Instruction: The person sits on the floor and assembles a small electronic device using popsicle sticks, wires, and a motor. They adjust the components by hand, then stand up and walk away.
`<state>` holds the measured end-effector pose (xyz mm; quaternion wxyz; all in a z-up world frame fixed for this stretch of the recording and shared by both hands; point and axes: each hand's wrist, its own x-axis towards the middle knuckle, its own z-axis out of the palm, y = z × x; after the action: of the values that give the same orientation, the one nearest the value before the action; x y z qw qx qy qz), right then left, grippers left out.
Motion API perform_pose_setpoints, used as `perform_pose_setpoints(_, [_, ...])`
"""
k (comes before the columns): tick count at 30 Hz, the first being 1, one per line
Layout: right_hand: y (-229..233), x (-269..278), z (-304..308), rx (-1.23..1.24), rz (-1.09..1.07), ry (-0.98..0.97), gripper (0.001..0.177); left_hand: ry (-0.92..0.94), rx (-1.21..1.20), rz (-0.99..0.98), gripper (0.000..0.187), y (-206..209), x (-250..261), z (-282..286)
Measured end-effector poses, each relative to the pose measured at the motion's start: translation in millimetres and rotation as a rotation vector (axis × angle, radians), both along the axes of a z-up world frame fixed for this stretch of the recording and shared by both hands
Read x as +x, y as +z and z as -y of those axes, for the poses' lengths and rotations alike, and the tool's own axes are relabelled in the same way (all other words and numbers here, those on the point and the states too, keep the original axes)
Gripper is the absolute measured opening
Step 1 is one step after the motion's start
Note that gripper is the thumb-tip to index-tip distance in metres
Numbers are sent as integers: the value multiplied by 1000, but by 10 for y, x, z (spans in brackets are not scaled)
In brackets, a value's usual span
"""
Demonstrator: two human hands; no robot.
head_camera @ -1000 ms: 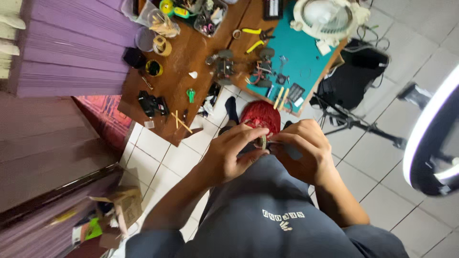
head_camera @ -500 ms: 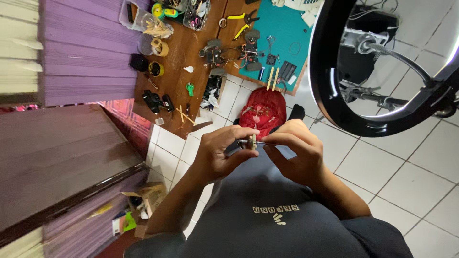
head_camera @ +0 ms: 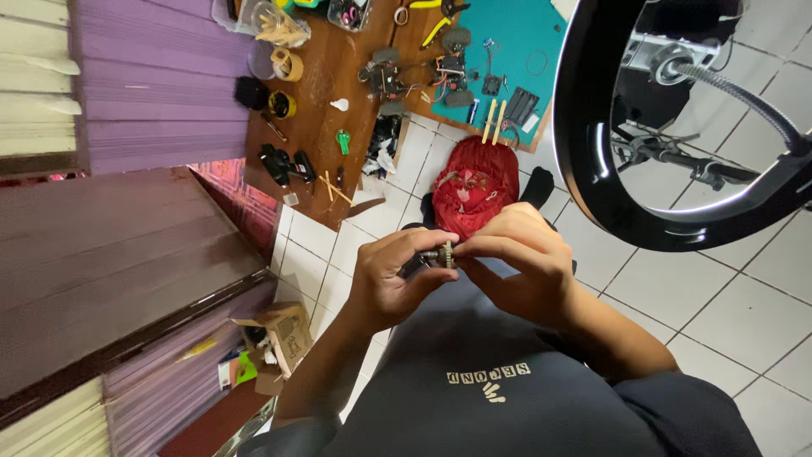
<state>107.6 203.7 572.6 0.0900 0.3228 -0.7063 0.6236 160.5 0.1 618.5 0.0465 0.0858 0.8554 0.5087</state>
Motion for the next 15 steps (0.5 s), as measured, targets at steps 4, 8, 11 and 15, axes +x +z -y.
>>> perform_pose_setpoints(4, [-5,-11,27,33,6,-14,28,18,-20,16,37,-2,-2,-6])
perform_pose_setpoints(8, [-27,-11,55,60,15,-19,26,19,-22,1,38,-19,-19,3])
perform_pose_setpoints(11, [-25,7,101,50,36,-57,24,23,-22,4,37,-28,-25,6])
perform_pose_setpoints(15, [-27,-22,127,39,37,-79,24,18,-18,-7,37,-43,-67,14])
